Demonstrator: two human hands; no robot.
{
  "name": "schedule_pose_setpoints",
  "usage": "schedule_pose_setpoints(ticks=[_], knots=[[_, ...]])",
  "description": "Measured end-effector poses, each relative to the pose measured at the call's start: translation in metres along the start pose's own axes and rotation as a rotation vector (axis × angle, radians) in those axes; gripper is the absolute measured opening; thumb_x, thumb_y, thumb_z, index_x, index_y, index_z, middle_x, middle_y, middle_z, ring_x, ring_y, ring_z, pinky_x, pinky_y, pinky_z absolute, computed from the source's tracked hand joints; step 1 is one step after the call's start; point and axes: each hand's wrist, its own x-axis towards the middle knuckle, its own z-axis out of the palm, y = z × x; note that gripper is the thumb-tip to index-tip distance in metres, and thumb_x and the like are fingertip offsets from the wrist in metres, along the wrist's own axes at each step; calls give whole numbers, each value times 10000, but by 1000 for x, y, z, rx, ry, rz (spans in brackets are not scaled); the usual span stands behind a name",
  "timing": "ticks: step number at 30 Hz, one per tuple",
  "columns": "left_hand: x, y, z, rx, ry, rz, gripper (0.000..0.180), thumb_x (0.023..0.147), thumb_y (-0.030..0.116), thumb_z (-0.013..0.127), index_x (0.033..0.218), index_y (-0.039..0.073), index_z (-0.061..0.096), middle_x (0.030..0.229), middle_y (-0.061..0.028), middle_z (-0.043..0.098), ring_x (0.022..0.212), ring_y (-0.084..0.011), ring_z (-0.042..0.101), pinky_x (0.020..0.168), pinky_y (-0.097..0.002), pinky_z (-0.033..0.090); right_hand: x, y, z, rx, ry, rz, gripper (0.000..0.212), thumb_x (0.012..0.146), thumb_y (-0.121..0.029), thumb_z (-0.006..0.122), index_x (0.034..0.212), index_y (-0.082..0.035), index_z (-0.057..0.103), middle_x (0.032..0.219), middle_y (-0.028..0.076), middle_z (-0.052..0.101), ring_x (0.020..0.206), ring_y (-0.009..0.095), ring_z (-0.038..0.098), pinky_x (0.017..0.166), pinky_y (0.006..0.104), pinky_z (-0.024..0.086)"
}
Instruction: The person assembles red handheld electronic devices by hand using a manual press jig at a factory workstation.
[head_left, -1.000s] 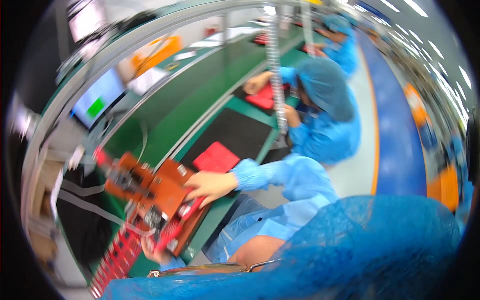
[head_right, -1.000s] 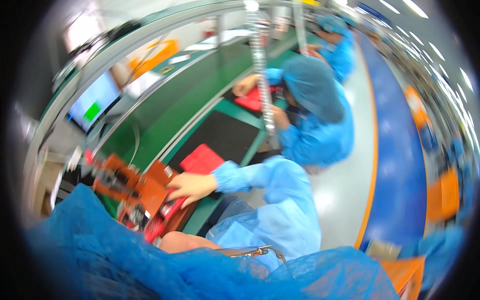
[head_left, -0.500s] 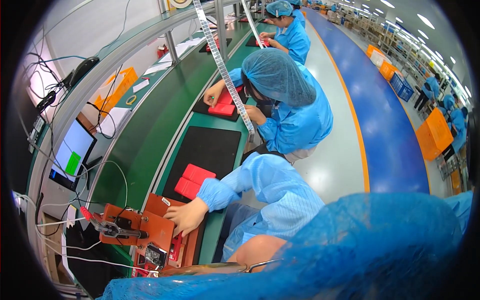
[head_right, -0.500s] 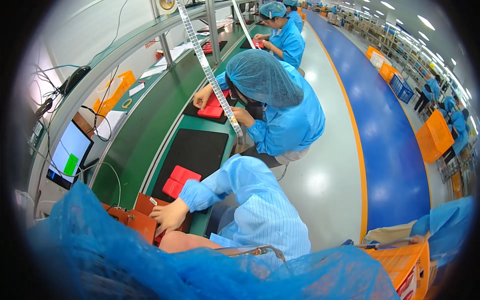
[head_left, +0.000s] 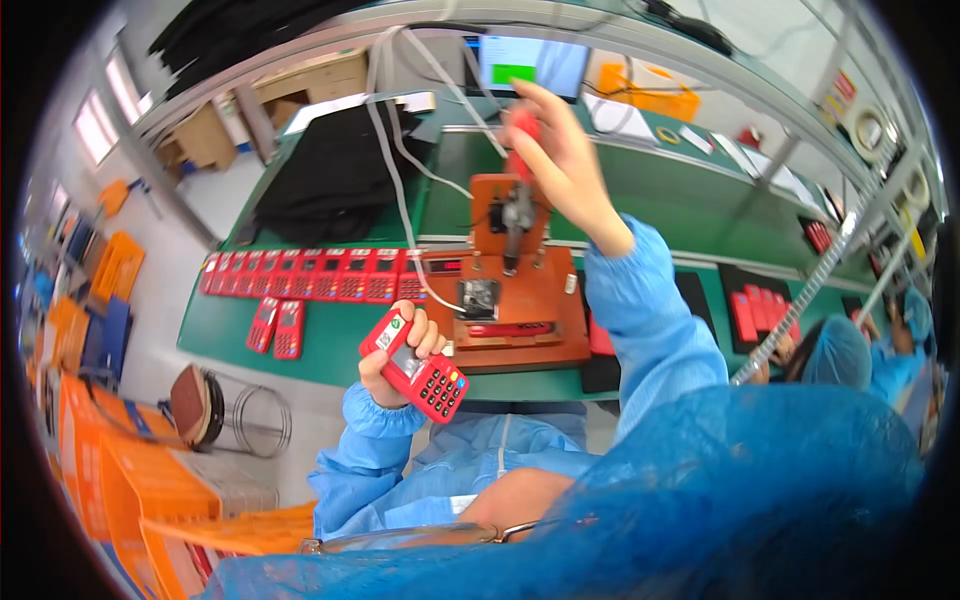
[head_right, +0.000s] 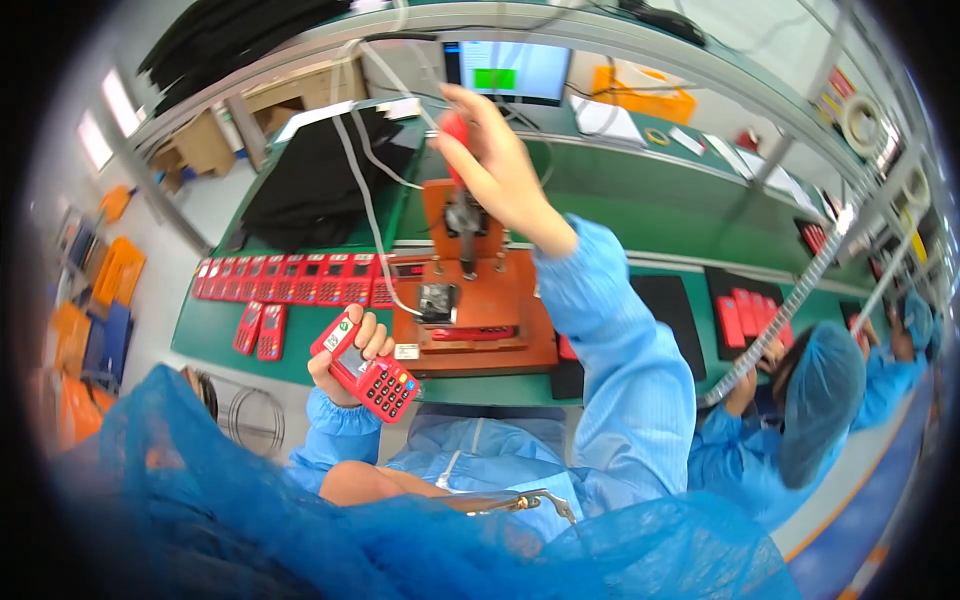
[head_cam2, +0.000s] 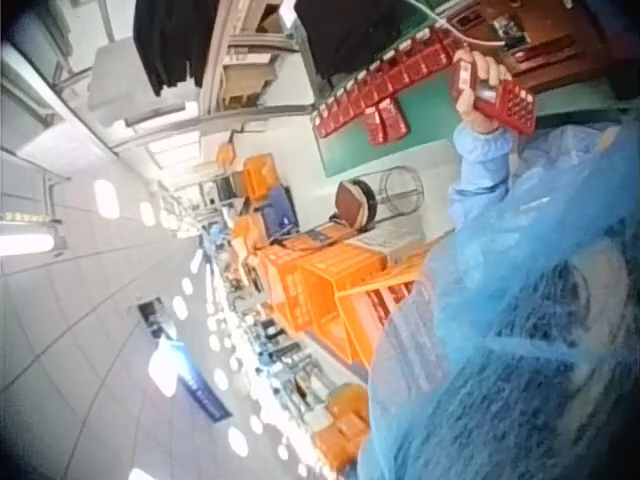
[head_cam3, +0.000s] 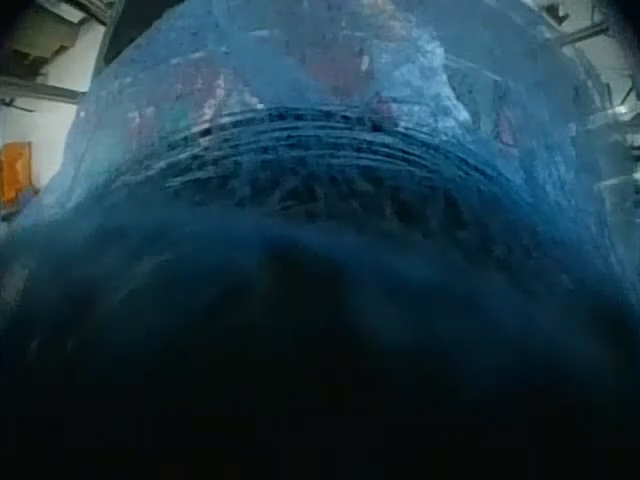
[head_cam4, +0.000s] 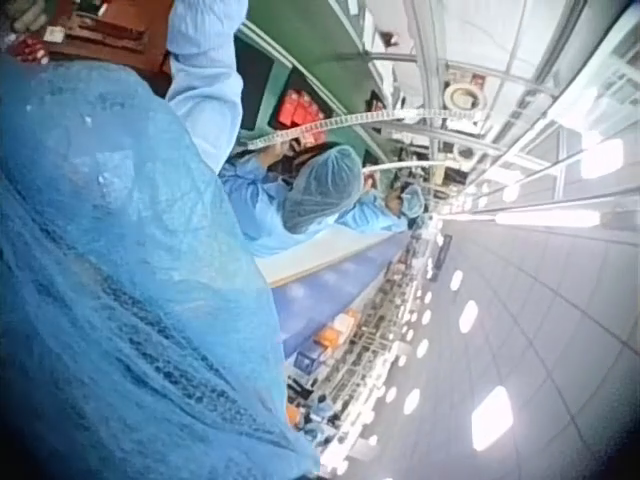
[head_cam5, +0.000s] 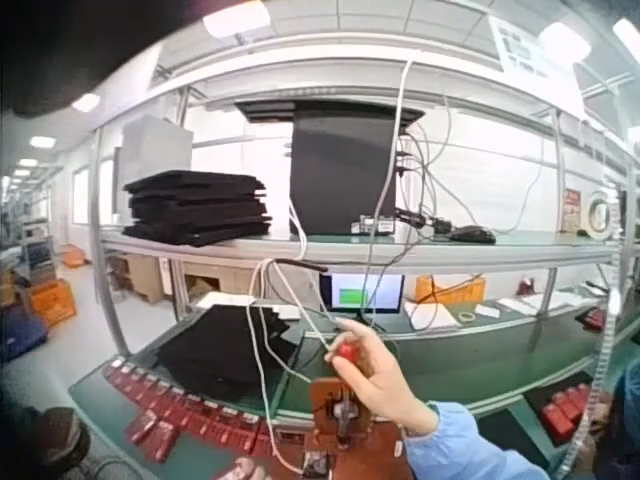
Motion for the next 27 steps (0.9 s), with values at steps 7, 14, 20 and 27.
schedule_pose_setpoints(ticks=[7, 14, 20, 27], knots=[[6, 20, 19, 618, -127, 375, 554, 596, 342, 718, 951, 70, 392, 896, -71, 417, 863, -209, 446, 807, -342, 382, -134, -16, 7, -604, -405, -303, 851, 607, -428, 808, 1325, -197, 415, 1412, 218, 260, 1295, 441, 247, 962, 539, 313], [77, -34, 104, 1533, -576, 856, 663, 555, 564, 731, 986, 110, 512, 1169, -109, 537, 1157, -318, 461, 918, -450, 248, -200, -36, 16, -198, 78, 68, 495, 769, -3, 651, 1233, -3, 476, 1217, 184, 520, 1076, 237, 553, 876, 338, 456], [144, -45, 92, 1715, -728, 1205, 254, 640, 115, 740, 831, 121, 573, 798, -11, 593, 804, -211, 599, 803, -374, 450, -309, 1, -120, -232, 771, 577, 251, 900, -78, 545, 1131, 20, 543, 1016, 54, 624, 908, 108, 586, 792, 241, 472], [288, -1, 49, 1933, -328, 726, 318, 829, 217, 632, 1024, -9, 524, 927, -140, 630, 847, -272, 626, 749, -335, 487, -349, 75, -156, -961, 477, 729, 459, 887, -242, 563, 1258, 0, 442, 1027, 232, 618, 939, 377, 612, 799, 405, 483]])
